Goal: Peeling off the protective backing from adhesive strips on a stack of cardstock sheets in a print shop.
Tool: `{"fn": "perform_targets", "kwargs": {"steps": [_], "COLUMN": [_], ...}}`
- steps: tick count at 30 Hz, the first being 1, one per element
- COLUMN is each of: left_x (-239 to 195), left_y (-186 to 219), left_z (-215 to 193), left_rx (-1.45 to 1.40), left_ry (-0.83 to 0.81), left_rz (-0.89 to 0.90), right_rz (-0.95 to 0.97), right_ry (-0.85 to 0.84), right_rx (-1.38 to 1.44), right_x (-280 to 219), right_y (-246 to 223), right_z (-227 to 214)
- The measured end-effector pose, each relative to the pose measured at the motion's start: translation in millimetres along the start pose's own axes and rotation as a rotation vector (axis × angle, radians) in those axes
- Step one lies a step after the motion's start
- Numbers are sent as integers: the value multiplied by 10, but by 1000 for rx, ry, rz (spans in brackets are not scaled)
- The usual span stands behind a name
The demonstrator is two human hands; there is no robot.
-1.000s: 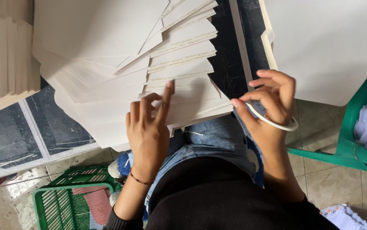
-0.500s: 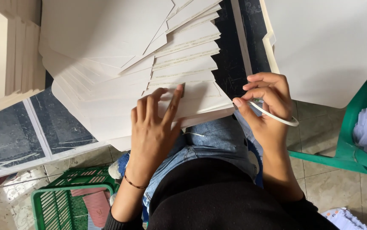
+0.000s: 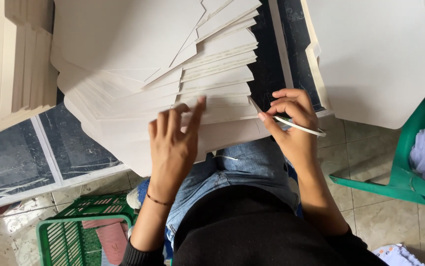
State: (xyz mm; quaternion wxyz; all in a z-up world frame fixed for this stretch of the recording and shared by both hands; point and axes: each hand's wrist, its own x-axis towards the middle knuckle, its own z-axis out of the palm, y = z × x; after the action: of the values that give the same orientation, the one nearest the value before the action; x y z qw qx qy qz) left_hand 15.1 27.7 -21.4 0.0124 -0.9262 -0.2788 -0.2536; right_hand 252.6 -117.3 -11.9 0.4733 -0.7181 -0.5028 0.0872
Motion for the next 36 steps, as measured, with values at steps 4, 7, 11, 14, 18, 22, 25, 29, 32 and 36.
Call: {"fn": "perform_targets", "kwargs": {"steps": [4, 7, 11, 14, 18, 22, 25, 29, 32, 36], "left_x": [-152, -255, -141, -34, 38, 139, 148, 88, -19, -240], "left_y": [140, 186, 357, 547, 768, 841, 669, 183, -30, -139], "left_z": [-33, 72, 157, 231, 389, 404, 294, -90, -324, -322], "left_rx": [-22, -19, -99, -138, -132, -54, -180, -238, -189, -388], "left_ry": [-62, -124, -138, -105, -61, -10, -40, -30, -68, -227], "left_rz": [29, 30, 64, 102, 141, 153, 116, -141, -324, -513], "right_rz": [8, -11, -55, -102, -196, -312, -276, -127, -98, -97], "right_ry": [8, 6, 34, 56, 71, 110, 135, 20, -93, -167], "right_rx": [-42, -74, -158, -204, -235, -333, -263, -1, 71, 37], "right_x": [4, -21, -33, -47, -87, -250, -318, -291, -271, -236], "right_y": [41, 79, 59, 57, 13, -120, -271, -432, -575, -741], "right_z": [60, 107, 133, 139, 117, 58, 41, 265, 525, 827]}}
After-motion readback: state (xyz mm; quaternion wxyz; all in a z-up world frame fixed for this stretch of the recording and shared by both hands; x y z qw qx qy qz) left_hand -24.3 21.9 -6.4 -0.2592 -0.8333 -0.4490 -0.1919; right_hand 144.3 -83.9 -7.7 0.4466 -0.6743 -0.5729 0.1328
